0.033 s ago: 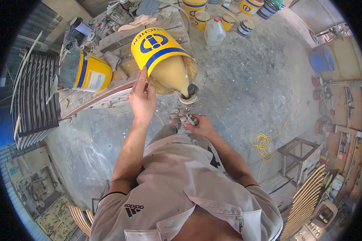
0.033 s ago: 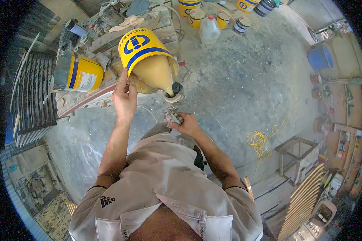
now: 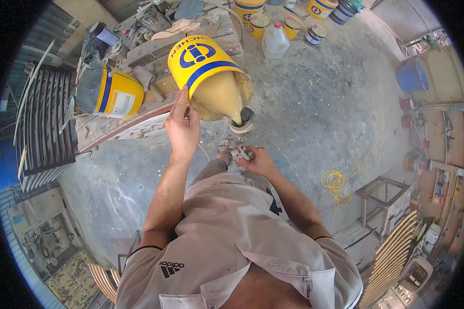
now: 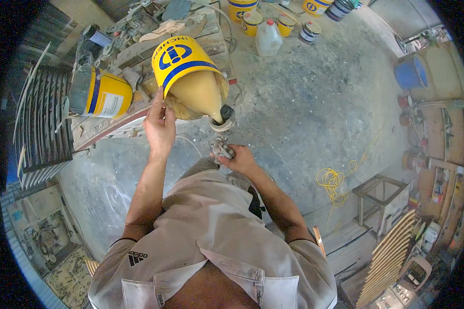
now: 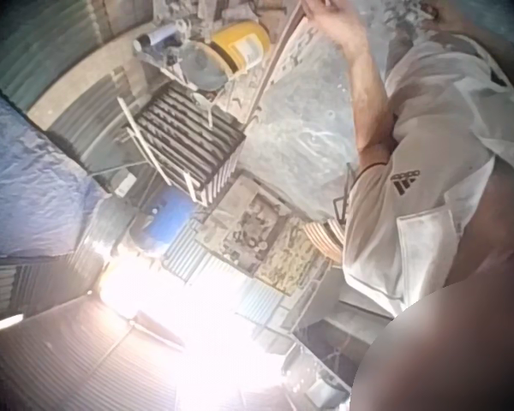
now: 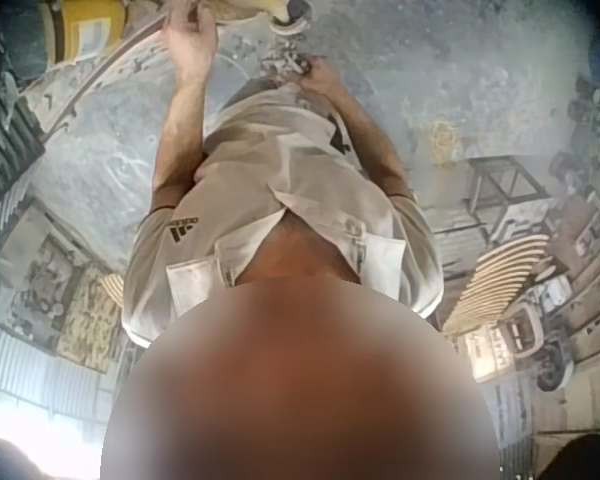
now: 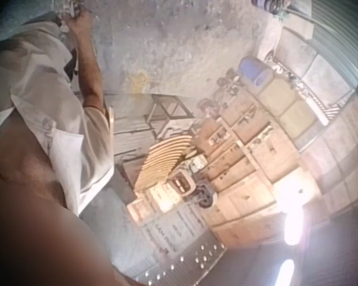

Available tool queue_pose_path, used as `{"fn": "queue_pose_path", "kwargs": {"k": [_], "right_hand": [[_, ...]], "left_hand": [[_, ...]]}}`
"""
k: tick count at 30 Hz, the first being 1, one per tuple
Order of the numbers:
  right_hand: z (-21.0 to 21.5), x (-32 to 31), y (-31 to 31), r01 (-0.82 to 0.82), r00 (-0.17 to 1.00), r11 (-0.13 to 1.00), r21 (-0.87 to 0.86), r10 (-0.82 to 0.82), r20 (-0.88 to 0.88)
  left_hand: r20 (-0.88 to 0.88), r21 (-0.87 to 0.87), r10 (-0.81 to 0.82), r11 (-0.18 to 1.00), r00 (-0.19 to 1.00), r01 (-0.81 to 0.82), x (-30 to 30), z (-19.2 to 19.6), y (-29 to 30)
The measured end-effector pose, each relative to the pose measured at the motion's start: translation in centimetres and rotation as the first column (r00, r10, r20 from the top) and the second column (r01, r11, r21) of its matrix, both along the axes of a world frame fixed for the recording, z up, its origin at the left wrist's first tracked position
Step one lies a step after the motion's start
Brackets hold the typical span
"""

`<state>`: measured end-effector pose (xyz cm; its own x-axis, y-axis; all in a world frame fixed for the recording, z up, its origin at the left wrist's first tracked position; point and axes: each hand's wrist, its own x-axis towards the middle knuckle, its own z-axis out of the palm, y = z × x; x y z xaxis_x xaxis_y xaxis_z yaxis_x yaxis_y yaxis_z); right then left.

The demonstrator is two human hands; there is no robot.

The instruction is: Spray painting curved wooden furniture slats in a workshop environment.

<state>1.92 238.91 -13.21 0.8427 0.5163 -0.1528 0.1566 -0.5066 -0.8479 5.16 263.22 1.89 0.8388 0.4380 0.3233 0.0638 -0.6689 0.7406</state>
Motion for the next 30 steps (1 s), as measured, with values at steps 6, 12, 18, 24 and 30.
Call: {"fn": "queue_pose_path", "kwargs": {"k": [6, 12, 18, 24, 30], "right_hand": [[1.4, 0.4, 0.1, -0.002, 0.998, 0.999, -0.043, -0.001, -0.069], [0.9, 0.3, -0.2, 0.007, 1.0, 0.999, -0.033, -0.008, -0.026], [2.1, 0.5, -0.2, 0.0, 0.994, 0.999, -0.052, -0.006, -0.106], [0.6, 0.6, -0.5, -0.037, 0.995, 0.996, -0.077, 0.03, -0.091], [1.4, 1.0, -0.3, -0.023, 0.999, 0.994, -0.11, 0.021, -0.026]], "left_hand": [[-0.027, -0.07, -0.004, 0.998, 1.0, 0.002, 0.0, 0.5, -0.4], [-0.001, -0.07, -0.011, 0.997, 1.0, 0.011, 0.0, -0.1, -0.4], [-0.007, -0.065, -0.004, 0.998, 1.0, 0.003, -0.3, 0.4, -0.7], [0.021, -0.053, -0.004, 0.999, 1.0, 0.005, 0.2, -0.2, -0.5], [0.023, -0.083, -0.002, 0.997, 1.0, 0.004, 0.6, -0.4, -0.4]]}}
